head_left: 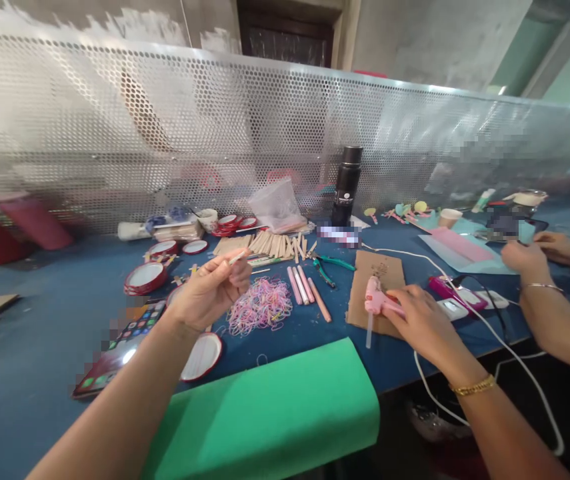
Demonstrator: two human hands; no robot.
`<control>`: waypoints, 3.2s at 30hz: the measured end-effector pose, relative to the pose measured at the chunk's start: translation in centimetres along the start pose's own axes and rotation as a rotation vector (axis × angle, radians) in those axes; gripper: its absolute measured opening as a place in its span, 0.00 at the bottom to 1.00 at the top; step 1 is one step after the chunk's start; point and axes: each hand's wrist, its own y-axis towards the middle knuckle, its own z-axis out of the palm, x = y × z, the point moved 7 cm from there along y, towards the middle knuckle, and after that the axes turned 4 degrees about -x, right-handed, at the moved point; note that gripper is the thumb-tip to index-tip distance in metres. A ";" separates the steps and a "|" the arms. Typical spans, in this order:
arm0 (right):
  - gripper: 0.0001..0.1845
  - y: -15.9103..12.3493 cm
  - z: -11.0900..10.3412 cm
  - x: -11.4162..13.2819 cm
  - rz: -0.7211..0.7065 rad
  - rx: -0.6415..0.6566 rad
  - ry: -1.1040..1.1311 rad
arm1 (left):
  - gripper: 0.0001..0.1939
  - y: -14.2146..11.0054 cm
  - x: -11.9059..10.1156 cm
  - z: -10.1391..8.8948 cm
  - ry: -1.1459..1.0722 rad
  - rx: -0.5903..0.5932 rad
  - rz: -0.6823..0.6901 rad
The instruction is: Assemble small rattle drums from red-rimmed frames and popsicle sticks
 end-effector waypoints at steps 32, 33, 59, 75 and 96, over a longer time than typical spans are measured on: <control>0.27 0.9 -4.1 28.9 -0.319 0.117 0.503 | 0.19 -3.1 -1.6 -2.6 0.030 0.021 0.022; 0.31 0.3 -4.3 27.5 -0.307 0.097 0.526 | 0.19 -3.1 -1.6 -2.6 0.027 0.023 0.016; 0.38 -0.6 -3.7 22.2 -0.361 -0.039 0.668 | 0.18 -2.8 3.7 -3.8 0.138 -0.096 -0.210; 0.36 -0.5 -3.5 22.4 -0.367 -0.011 0.655 | 0.21 -2.8 3.7 -3.7 0.166 -0.120 -0.217; 0.37 -0.4 -3.6 22.2 -0.352 -0.036 0.639 | 0.28 -3.0 3.6 -3.1 0.136 -0.027 -0.250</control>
